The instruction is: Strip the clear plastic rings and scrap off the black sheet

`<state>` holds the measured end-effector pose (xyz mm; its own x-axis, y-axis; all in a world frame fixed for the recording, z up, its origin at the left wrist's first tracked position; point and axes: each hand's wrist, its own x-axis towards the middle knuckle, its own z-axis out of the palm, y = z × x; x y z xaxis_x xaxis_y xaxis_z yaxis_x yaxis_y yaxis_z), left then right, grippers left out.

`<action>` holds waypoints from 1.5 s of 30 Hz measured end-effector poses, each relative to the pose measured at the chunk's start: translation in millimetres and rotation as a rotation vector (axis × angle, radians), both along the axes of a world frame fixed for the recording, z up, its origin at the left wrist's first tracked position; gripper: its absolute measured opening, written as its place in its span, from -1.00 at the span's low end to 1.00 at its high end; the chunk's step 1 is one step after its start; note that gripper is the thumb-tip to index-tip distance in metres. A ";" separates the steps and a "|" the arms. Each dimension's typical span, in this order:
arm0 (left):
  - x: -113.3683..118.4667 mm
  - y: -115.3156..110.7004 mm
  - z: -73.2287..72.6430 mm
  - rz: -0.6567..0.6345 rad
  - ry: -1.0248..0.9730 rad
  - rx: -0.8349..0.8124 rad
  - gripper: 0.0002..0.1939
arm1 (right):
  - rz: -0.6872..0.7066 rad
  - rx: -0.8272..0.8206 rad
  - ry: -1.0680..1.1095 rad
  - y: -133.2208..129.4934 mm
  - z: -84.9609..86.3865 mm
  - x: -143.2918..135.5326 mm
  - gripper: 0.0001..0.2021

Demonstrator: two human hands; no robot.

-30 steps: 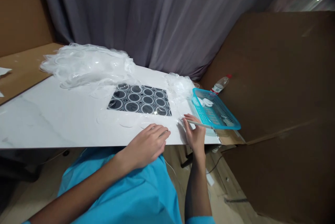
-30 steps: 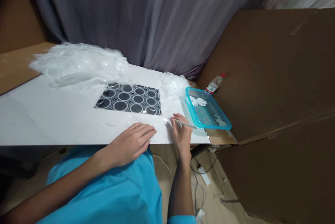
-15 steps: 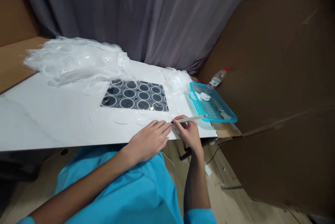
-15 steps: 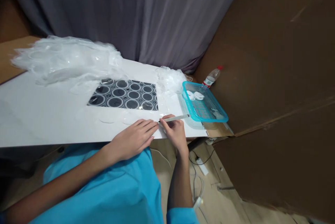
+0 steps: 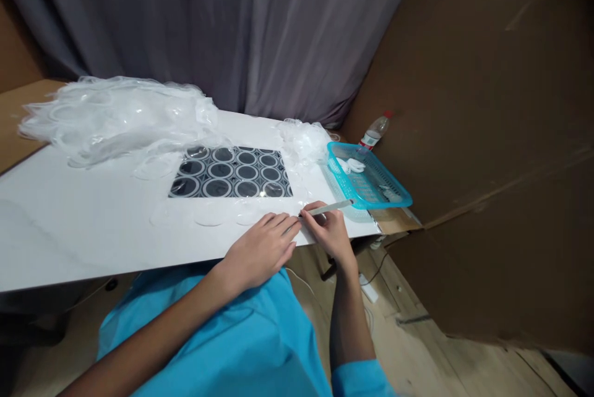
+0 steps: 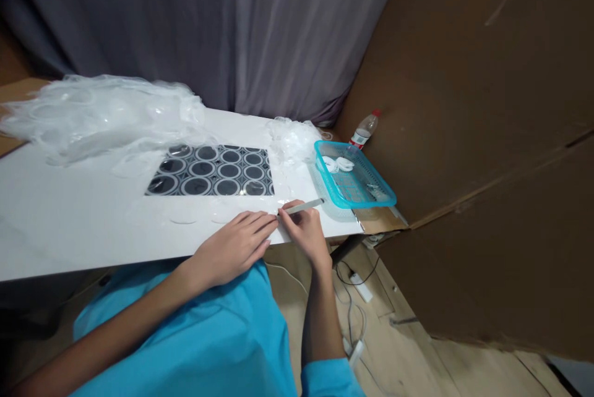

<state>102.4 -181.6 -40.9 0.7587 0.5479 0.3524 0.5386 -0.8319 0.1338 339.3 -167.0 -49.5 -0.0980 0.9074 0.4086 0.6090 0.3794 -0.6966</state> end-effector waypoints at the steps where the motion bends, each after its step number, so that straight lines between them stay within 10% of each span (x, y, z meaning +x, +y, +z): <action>1: 0.3 0.1 -0.1 0.000 -0.010 -0.004 -0.59 | 0.006 0.003 -0.016 0.0 0.2 -0.2 -0.73; 19: -2.4 2.8 -1.5 -0.018 -0.161 -0.139 -0.62 | 0.042 0.158 -0.331 -11.9 -3.2 -3.1 -0.78; 27: -4.2 2.8 -7.3 -0.017 -0.165 -0.113 -0.61 | -0.336 0.330 -0.262 29.9 -4.9 38.3 -0.65; 40: -3.9 1.6 -7.2 0.003 -0.151 -0.083 -0.64 | -0.746 0.603 -0.058 23.5 2.7 37.3 -0.58; 45: -3.2 1.4 -7.5 0.000 -0.121 -0.038 -0.67 | -0.498 0.397 -0.192 25.7 6.3 41.8 -0.58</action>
<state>99.3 -180.2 -48.4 0.7117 0.5626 0.4206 0.5167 -0.8250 0.2291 381.0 -141.3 -43.2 0.1897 0.6476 0.7380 0.8770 0.2261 -0.4239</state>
